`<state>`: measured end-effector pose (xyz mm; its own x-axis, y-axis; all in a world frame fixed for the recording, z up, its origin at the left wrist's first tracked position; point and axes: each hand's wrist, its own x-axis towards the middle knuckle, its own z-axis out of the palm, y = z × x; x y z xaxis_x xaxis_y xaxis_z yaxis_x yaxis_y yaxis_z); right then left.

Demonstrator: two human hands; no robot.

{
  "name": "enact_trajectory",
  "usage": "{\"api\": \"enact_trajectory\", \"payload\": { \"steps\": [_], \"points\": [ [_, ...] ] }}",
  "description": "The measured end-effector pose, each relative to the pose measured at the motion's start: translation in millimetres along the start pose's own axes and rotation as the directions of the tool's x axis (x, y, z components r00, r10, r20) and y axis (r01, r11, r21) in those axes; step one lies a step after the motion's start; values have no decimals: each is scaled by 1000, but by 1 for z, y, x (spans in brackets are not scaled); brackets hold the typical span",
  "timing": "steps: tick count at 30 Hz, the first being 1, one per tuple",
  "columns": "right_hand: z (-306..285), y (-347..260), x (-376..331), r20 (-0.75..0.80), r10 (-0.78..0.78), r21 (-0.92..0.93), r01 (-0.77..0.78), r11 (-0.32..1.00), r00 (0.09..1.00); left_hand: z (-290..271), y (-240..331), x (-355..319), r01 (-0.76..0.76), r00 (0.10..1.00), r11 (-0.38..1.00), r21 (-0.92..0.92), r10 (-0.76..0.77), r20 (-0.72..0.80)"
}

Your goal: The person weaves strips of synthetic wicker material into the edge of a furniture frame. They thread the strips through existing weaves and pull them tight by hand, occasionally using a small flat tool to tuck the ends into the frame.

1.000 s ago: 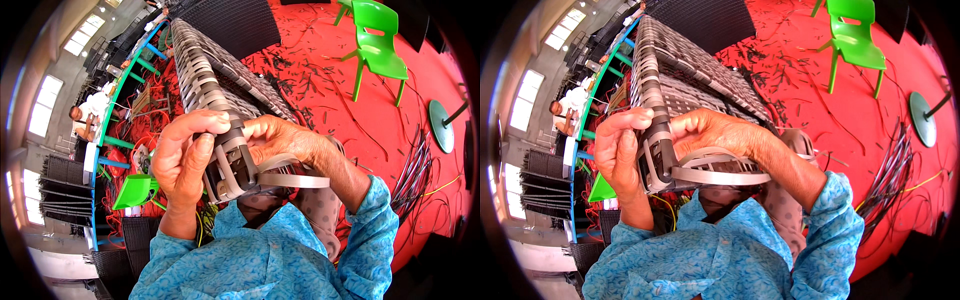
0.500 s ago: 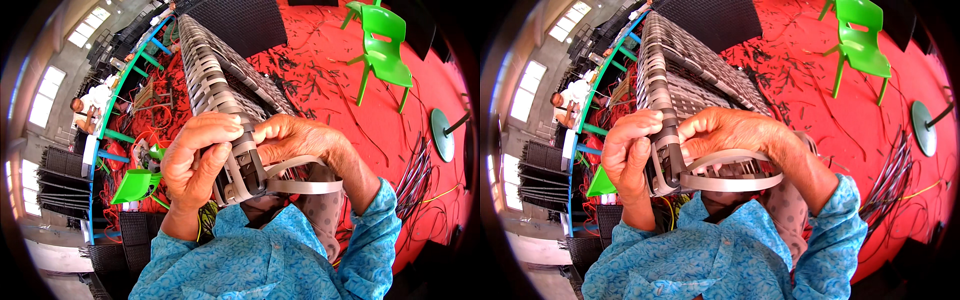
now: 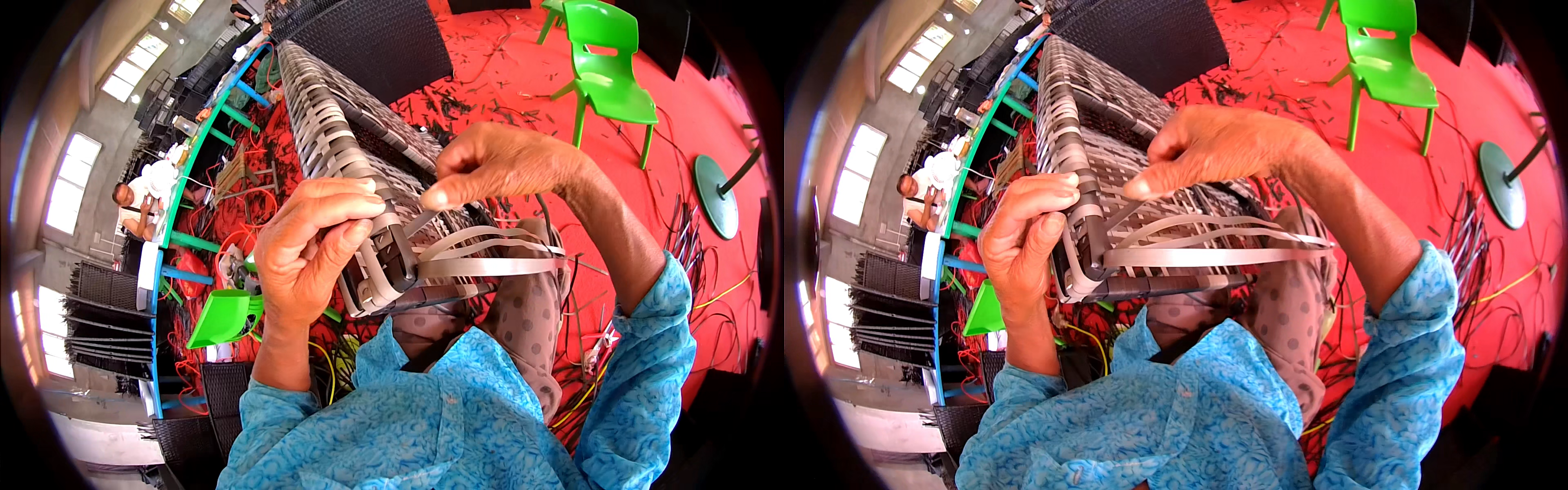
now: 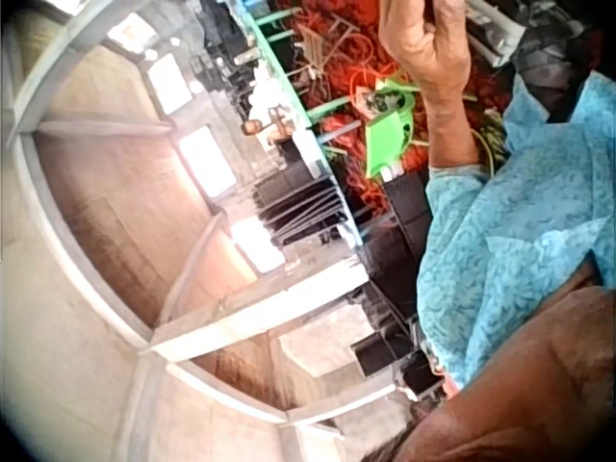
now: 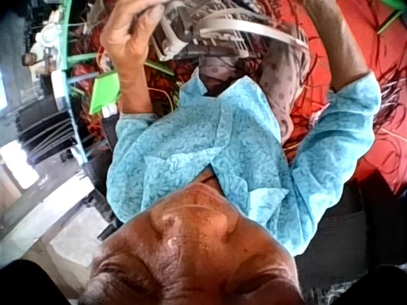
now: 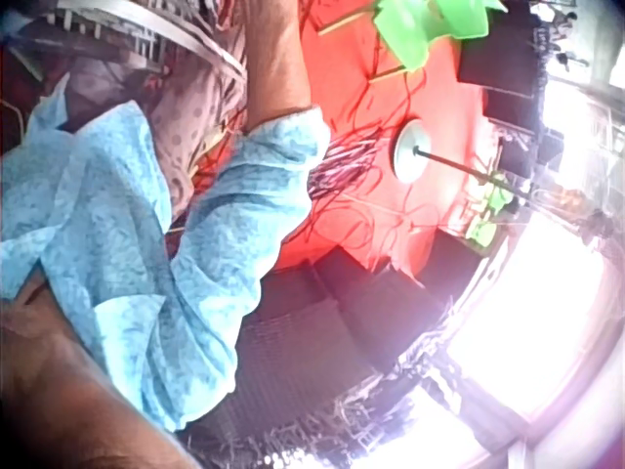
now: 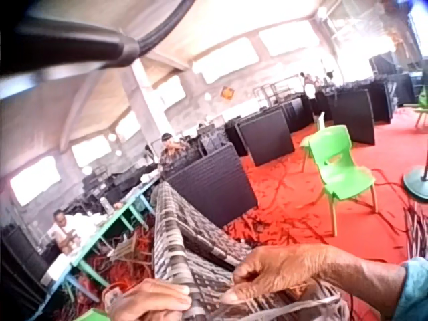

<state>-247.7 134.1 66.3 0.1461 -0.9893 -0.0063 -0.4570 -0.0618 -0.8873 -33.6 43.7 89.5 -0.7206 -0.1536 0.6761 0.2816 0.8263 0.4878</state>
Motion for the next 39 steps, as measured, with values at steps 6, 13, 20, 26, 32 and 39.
{"api": "enact_trajectory", "payload": {
  "steps": [6, 13, 20, 26, 32, 39],
  "points": [
    [-11, -43, -27, -230, -124, 147, 160, 976, 965, -3, 15, 20, 56, 985, 992, 113, -73, 159],
    [-12, -75, -24, -233, -232, -21, 233, 972, 944, 4, 1, 36, 157, 944, 962, -224, -80, 320],
    [-19, -45, -41, -268, -349, -159, 316, 935, 898, 3, -4, 29, 174, 958, 939, -296, -92, 272],
    [-17, 75, -94, -673, -138, -226, -24, 974, 727, -2, -4, 25, 145, 965, 950, -277, -73, 253],
    [30, 261, -211, -902, 218, -9, -524, 852, 371, -6, -1, 24, 188, 954, 946, -265, -113, 277],
    [94, 334, -353, -921, 389, 108, -954, 278, 9, -7, -5, 27, 95, 959, 961, -261, -18, 283]
  ]
}}
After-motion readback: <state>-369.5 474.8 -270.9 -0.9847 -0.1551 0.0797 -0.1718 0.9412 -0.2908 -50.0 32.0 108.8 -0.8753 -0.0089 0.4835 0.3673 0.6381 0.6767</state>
